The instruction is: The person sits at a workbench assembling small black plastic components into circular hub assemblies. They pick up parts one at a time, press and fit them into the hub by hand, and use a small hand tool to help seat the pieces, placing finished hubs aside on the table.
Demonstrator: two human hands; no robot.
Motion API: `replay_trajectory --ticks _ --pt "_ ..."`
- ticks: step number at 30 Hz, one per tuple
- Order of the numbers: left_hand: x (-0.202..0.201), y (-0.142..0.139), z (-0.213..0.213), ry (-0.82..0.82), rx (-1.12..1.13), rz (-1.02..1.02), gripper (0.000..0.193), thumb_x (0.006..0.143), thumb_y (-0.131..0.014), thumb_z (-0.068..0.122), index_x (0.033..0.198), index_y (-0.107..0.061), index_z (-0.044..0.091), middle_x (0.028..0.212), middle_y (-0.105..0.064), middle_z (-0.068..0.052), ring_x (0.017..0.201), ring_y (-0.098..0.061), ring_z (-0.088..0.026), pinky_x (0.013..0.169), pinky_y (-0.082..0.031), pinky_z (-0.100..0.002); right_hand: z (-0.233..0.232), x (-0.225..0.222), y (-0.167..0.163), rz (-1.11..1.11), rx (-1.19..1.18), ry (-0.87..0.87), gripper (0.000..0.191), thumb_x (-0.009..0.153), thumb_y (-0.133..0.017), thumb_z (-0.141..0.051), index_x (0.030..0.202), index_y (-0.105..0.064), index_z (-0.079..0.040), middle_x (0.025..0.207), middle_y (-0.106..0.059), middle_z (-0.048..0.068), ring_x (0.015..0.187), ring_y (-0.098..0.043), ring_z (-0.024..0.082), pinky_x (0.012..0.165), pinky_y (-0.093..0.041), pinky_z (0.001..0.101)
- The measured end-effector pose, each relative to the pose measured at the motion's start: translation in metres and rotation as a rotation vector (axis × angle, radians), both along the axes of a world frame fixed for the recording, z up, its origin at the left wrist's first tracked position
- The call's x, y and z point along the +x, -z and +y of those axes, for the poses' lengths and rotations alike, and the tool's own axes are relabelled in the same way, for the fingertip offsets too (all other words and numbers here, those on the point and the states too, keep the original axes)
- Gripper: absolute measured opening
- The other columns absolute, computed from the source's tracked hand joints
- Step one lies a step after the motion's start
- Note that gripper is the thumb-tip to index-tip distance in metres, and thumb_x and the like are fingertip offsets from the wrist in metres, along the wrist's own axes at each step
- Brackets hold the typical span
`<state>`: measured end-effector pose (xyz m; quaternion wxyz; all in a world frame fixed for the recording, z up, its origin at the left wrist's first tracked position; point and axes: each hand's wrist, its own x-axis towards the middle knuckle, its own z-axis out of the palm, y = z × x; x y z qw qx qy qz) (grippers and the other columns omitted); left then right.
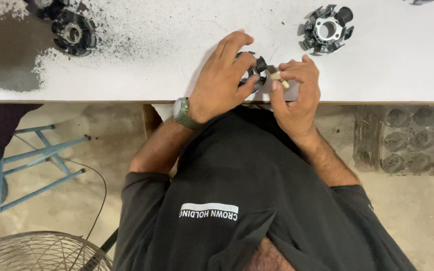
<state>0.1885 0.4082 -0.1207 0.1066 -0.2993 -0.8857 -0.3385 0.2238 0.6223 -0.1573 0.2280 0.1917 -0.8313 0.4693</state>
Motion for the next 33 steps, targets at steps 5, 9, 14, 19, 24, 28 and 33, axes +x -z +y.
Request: replay_trajectory --ticks 5,9,14,19,24,28,33 --pt "0.007 0.018 0.004 -0.123 0.078 -0.102 0.017 0.092 -0.077 0.014 0.104 -0.066 0.008 0.141 -0.057 -0.010 0.127 -0.057 -0.032 0.106 -0.048 -0.045 -0.013 0.000 -0.001 0.031 0.132 0.020 0.030 0.091 -0.077 0.003 0.114 -0.059 -0.006 0.111 -0.066 0.011 0.110 -0.064 0.031 0.120 -0.039 0.0541" --pt "0.009 0.026 0.001 -0.161 0.119 -0.078 0.012 0.093 -0.076 0.012 0.103 -0.069 0.010 0.139 -0.060 -0.006 0.124 -0.059 -0.028 0.104 -0.047 -0.043 -0.017 -0.001 -0.001 0.055 0.198 0.033 0.031 0.091 -0.079 0.004 0.114 -0.061 -0.007 0.109 -0.066 0.009 0.108 -0.063 0.030 0.121 -0.038 0.0539" --pt "0.008 0.027 -0.002 -0.162 0.180 -0.026 0.013 0.094 -0.076 0.012 0.105 -0.070 0.011 0.139 -0.060 -0.004 0.125 -0.058 -0.026 0.105 -0.046 -0.042 -0.019 -0.002 -0.005 0.063 0.231 0.021 0.030 0.092 -0.080 0.003 0.114 -0.063 -0.007 0.104 -0.065 0.008 0.104 -0.063 0.029 0.119 -0.040 0.0540" --pt "0.006 0.024 -0.004 -0.128 0.168 -0.024 0.015 0.088 -0.077 0.012 0.101 -0.069 0.011 0.137 -0.059 -0.006 0.129 -0.054 -0.029 0.107 -0.042 -0.045 -0.018 -0.007 -0.010 0.017 0.203 -0.004 0.025 0.090 -0.081 0.001 0.108 -0.065 -0.007 0.097 -0.065 0.008 0.097 -0.064 0.031 0.117 -0.045 0.0548" --pt "0.007 0.023 -0.002 -0.104 0.149 -0.058 0.011 0.087 -0.078 0.013 0.096 -0.071 0.013 0.136 -0.060 -0.004 0.128 -0.055 -0.026 0.105 -0.041 -0.045 -0.013 -0.011 -0.012 -0.051 0.193 -0.034 0.020 0.092 -0.079 0.000 0.105 -0.065 -0.006 0.094 -0.066 0.006 0.093 -0.066 0.029 0.119 -0.045 0.0547" --pt "0.006 0.026 0.003 -0.159 0.146 -0.092 0.010 0.091 -0.079 0.017 0.093 -0.070 0.012 0.134 -0.062 -0.002 0.124 -0.056 -0.024 0.103 -0.040 -0.044 -0.014 -0.012 -0.011 -0.059 0.195 -0.026 0.019 0.092 -0.079 0.000 0.103 -0.065 -0.007 0.090 -0.064 0.006 0.089 -0.064 0.028 0.119 -0.046 0.0542" --pt "0.003 0.030 0.006 -0.160 0.135 -0.069 0.011 0.092 -0.077 0.014 0.090 -0.067 0.010 0.134 -0.061 -0.004 0.123 -0.056 -0.024 0.104 -0.039 -0.044 -0.012 -0.012 -0.007 -0.047 0.176 -0.035 0.020 0.092 -0.079 -0.001 0.104 -0.064 -0.006 0.092 -0.064 0.006 0.091 -0.064 0.029 0.117 -0.046 0.0546"
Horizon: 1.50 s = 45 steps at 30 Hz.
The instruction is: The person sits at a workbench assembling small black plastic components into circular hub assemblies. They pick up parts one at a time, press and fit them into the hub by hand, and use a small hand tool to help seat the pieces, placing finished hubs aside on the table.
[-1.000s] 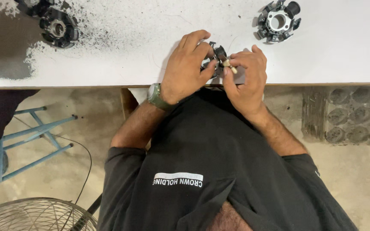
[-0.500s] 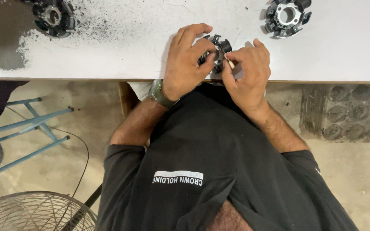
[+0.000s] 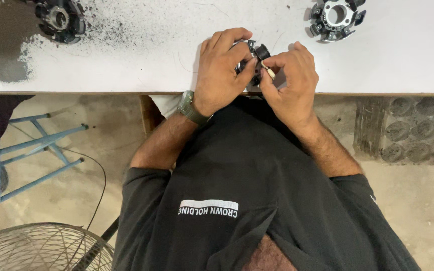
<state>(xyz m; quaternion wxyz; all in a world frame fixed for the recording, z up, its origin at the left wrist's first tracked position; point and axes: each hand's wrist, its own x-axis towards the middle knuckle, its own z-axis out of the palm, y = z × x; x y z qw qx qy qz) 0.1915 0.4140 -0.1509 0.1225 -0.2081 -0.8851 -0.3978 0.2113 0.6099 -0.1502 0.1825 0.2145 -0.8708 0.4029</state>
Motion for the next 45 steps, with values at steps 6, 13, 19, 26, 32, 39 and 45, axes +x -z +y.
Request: replay_trajectory --ticks 6,13,19,26,32,39,45 --pt "0.000 0.006 0.004 -0.022 0.001 0.012 0.013 0.087 -0.074 0.010 0.082 -0.063 0.009 0.134 -0.062 -0.006 0.122 -0.056 -0.024 0.105 -0.039 -0.044 0.000 -0.001 0.004 0.007 -0.017 -0.005 0.021 0.091 -0.078 0.000 0.106 -0.064 -0.006 0.093 -0.064 0.006 0.091 -0.064 0.029 0.117 -0.046 0.0562" --pt "0.002 0.014 0.004 -0.046 0.024 0.070 0.007 0.086 -0.069 0.004 0.090 -0.064 0.003 0.135 -0.062 -0.008 0.123 -0.058 -0.027 0.104 -0.043 -0.046 -0.005 0.002 0.009 -0.002 -0.034 -0.023 0.024 0.093 -0.076 0.003 0.109 -0.062 -0.006 0.100 -0.069 0.007 0.098 -0.068 0.029 0.120 -0.044 0.0568" --pt "0.002 0.017 0.003 -0.047 0.044 0.108 0.009 0.086 -0.068 0.002 0.093 -0.064 0.002 0.134 -0.062 -0.009 0.124 -0.058 -0.028 0.105 -0.045 -0.046 -0.005 0.000 0.007 0.033 -0.018 -0.066 0.025 0.094 -0.078 0.004 0.111 -0.063 -0.007 0.104 -0.071 0.006 0.102 -0.069 0.027 0.121 -0.043 0.0560" --pt "0.003 0.016 0.002 -0.052 0.043 0.109 0.008 0.086 -0.068 0.003 0.092 -0.063 0.002 0.134 -0.062 -0.008 0.124 -0.058 -0.028 0.105 -0.045 -0.046 -0.008 -0.001 0.002 0.085 0.043 -0.073 0.028 0.093 -0.079 0.007 0.113 -0.065 -0.007 0.104 -0.071 0.006 0.101 -0.070 0.026 0.119 -0.046 0.0538" --pt "0.001 0.020 0.002 -0.053 0.044 0.094 0.007 0.085 -0.068 0.002 0.090 -0.063 0.003 0.133 -0.063 -0.008 0.123 -0.059 -0.027 0.104 -0.045 -0.046 -0.010 -0.002 0.001 0.112 0.085 -0.053 0.026 0.093 -0.081 0.007 0.110 -0.067 -0.007 0.100 -0.069 0.006 0.097 -0.069 0.026 0.120 -0.048 0.0539" --pt "0.005 0.020 0.000 -0.083 0.068 0.101 0.010 0.089 -0.070 0.006 0.093 -0.062 0.003 0.138 -0.059 -0.010 0.124 -0.057 -0.029 0.105 -0.046 -0.045 -0.006 0.000 0.001 0.090 0.077 -0.074 0.023 0.094 -0.078 0.005 0.111 -0.065 -0.005 0.100 -0.068 0.008 0.095 -0.068 0.028 0.120 -0.046 0.0554" --pt "0.004 -0.006 -0.030 -0.252 0.035 0.226 0.025 0.094 -0.077 0.011 0.110 -0.059 0.006 0.143 -0.051 -0.011 0.127 -0.056 -0.029 0.106 -0.046 -0.042 0.000 0.005 0.005 0.077 -0.103 0.021 0.020 0.099 -0.073 0.004 0.114 -0.061 -0.003 0.102 -0.067 0.010 0.096 -0.068 0.030 0.120 -0.047 0.0568"
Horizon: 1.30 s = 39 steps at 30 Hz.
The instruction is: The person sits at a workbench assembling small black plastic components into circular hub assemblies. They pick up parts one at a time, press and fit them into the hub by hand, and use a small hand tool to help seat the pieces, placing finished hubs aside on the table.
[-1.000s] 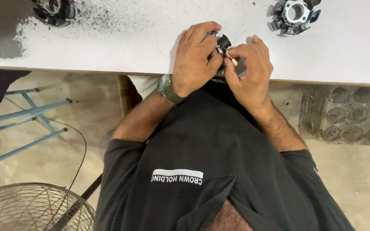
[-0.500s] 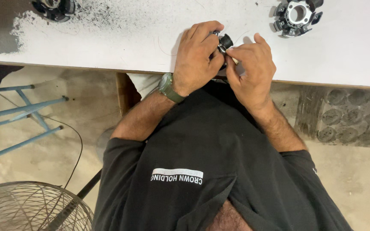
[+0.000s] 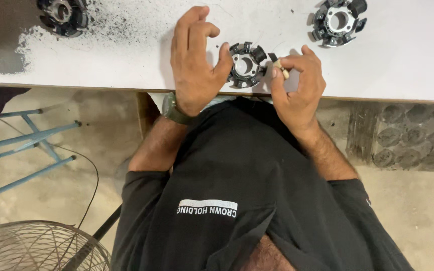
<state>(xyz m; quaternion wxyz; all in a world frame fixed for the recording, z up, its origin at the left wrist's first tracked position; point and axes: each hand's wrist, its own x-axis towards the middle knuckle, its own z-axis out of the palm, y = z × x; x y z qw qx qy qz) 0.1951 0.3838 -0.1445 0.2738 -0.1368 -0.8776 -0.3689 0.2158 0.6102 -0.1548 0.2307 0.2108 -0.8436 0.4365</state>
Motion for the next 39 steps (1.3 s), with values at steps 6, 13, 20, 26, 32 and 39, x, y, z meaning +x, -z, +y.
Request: replay_trajectory --ticks 6,13,20,26,32,39 --pt "-0.003 -0.003 0.010 0.214 -0.164 -0.175 0.027 0.085 -0.080 0.013 0.100 -0.059 0.005 0.114 -0.053 -0.012 0.103 -0.058 -0.031 0.088 -0.048 -0.046 -0.008 -0.007 0.002 -0.024 0.056 -0.018 0.019 0.097 -0.074 0.004 0.109 -0.061 -0.003 0.097 -0.065 0.010 0.090 -0.065 0.030 0.116 -0.048 0.0562" --pt "-0.011 -0.002 0.018 0.194 -0.228 -0.162 0.021 0.089 -0.076 0.012 0.101 -0.061 0.004 0.109 -0.055 -0.010 0.099 -0.060 -0.031 0.083 -0.050 -0.045 -0.012 -0.009 -0.005 -0.015 0.102 -0.025 0.020 0.095 -0.074 0.006 0.107 -0.060 -0.003 0.094 -0.063 0.011 0.089 -0.063 0.032 0.113 -0.047 0.0548" --pt "-0.008 -0.004 0.014 0.200 -0.213 -0.082 0.022 0.087 -0.074 0.011 0.106 -0.065 0.006 0.130 -0.058 -0.009 0.112 -0.061 -0.029 0.091 -0.050 -0.045 -0.011 -0.011 -0.006 -0.023 0.083 -0.035 0.020 0.096 -0.075 0.005 0.106 -0.060 -0.004 0.095 -0.065 0.009 0.089 -0.064 0.030 0.114 -0.048 0.0549" --pt "-0.008 -0.006 0.005 0.248 -0.191 -0.093 0.012 0.094 -0.074 0.008 0.105 -0.068 0.007 0.140 -0.057 -0.007 0.122 -0.061 -0.026 0.098 -0.051 -0.044 -0.009 -0.011 -0.008 -0.030 0.095 -0.042 0.021 0.094 -0.074 0.005 0.107 -0.061 -0.004 0.094 -0.064 0.009 0.087 -0.064 0.029 0.114 -0.048 0.0557" --pt "-0.007 -0.017 -0.001 0.329 -0.369 -0.026 0.013 0.087 -0.071 0.008 0.100 -0.067 0.006 0.137 -0.056 -0.013 0.121 -0.059 -0.032 0.093 -0.052 -0.045 -0.007 -0.013 -0.010 -0.033 0.126 -0.050 0.022 0.093 -0.074 0.005 0.107 -0.061 -0.005 0.094 -0.063 0.009 0.090 -0.063 0.031 0.114 -0.047 0.0550" --pt "-0.001 -0.016 0.006 0.347 -0.216 -0.183 0.018 0.099 -0.068 0.009 0.116 -0.067 0.004 0.128 -0.063 -0.008 0.109 -0.066 -0.029 0.088 -0.057 -0.040 -0.007 -0.012 -0.009 0.027 0.152 -0.051 0.023 0.094 -0.075 0.005 0.111 -0.062 -0.005 0.104 -0.066 0.011 0.104 -0.065 0.032 0.122 -0.037 0.0561"
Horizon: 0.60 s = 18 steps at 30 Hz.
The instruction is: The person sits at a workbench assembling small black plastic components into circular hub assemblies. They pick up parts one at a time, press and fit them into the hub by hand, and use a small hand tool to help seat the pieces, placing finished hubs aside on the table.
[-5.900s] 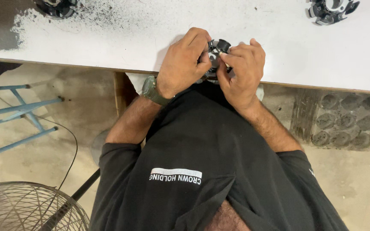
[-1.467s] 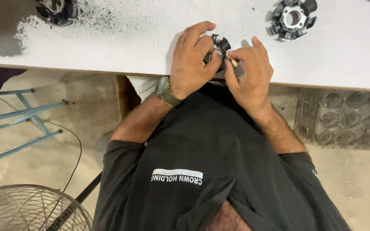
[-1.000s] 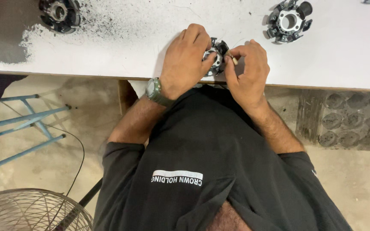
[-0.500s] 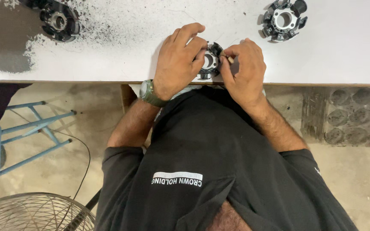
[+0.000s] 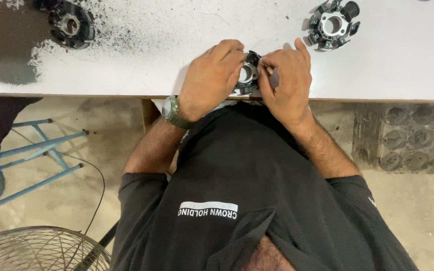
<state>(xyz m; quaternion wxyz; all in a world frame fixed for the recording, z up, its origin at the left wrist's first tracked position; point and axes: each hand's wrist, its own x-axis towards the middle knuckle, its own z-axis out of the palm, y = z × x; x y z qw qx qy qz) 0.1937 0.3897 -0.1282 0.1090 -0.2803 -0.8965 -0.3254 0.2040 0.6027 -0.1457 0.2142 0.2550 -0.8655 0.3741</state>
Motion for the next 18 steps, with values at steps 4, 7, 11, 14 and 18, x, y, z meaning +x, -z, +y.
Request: replay_trajectory --ticks 4,7,11,14,18 --pt "0.0014 0.0031 -0.0013 -0.061 0.080 -0.058 0.014 0.099 -0.069 0.008 0.112 -0.066 0.004 0.125 -0.065 -0.008 0.100 -0.069 -0.030 0.082 -0.057 -0.041 -0.0013 0.0047 0.0016 0.035 -0.043 -0.032 0.025 0.090 -0.077 0.006 0.108 -0.063 -0.005 0.106 -0.067 0.012 0.109 -0.065 0.032 0.121 -0.037 0.0582" --pt "0.0033 0.0037 -0.0026 -0.077 0.132 -0.073 0.015 0.096 -0.068 0.005 0.110 -0.064 0.003 0.126 -0.064 -0.008 0.099 -0.069 -0.029 0.083 -0.058 -0.041 -0.0027 0.0051 0.0041 0.017 -0.037 -0.035 0.027 0.090 -0.078 0.007 0.109 -0.062 -0.005 0.106 -0.067 0.013 0.110 -0.065 0.034 0.118 -0.043 0.0577" --pt "0.0029 0.0011 -0.0041 -0.049 0.028 0.074 0.016 0.092 -0.070 0.005 0.107 -0.064 0.004 0.128 -0.061 -0.007 0.106 -0.067 -0.027 0.085 -0.057 -0.040 -0.0022 0.0031 0.0061 0.011 -0.056 -0.041 0.028 0.091 -0.078 0.008 0.110 -0.061 -0.003 0.107 -0.065 0.014 0.109 -0.064 0.034 0.115 -0.048 0.0571" --pt "0.0033 -0.0022 -0.0044 0.009 -0.051 0.141 0.018 0.088 -0.072 0.008 0.104 -0.065 0.005 0.127 -0.059 -0.008 0.108 -0.064 -0.027 0.085 -0.056 -0.040 -0.0023 0.0024 0.0072 0.016 -0.042 -0.043 0.029 0.091 -0.078 0.009 0.111 -0.062 -0.003 0.107 -0.065 0.014 0.109 -0.065 0.035 0.114 -0.050 0.0567" --pt "0.0036 -0.0036 -0.0007 0.043 -0.074 0.117 0.018 0.088 -0.072 0.010 0.105 -0.066 0.006 0.124 -0.059 -0.008 0.105 -0.063 -0.027 0.084 -0.055 -0.040 -0.0031 0.0023 0.0085 0.013 -0.056 -0.046 0.029 0.091 -0.078 0.009 0.112 -0.062 -0.004 0.108 -0.065 0.015 0.109 -0.065 0.035 0.114 -0.050 0.0560"
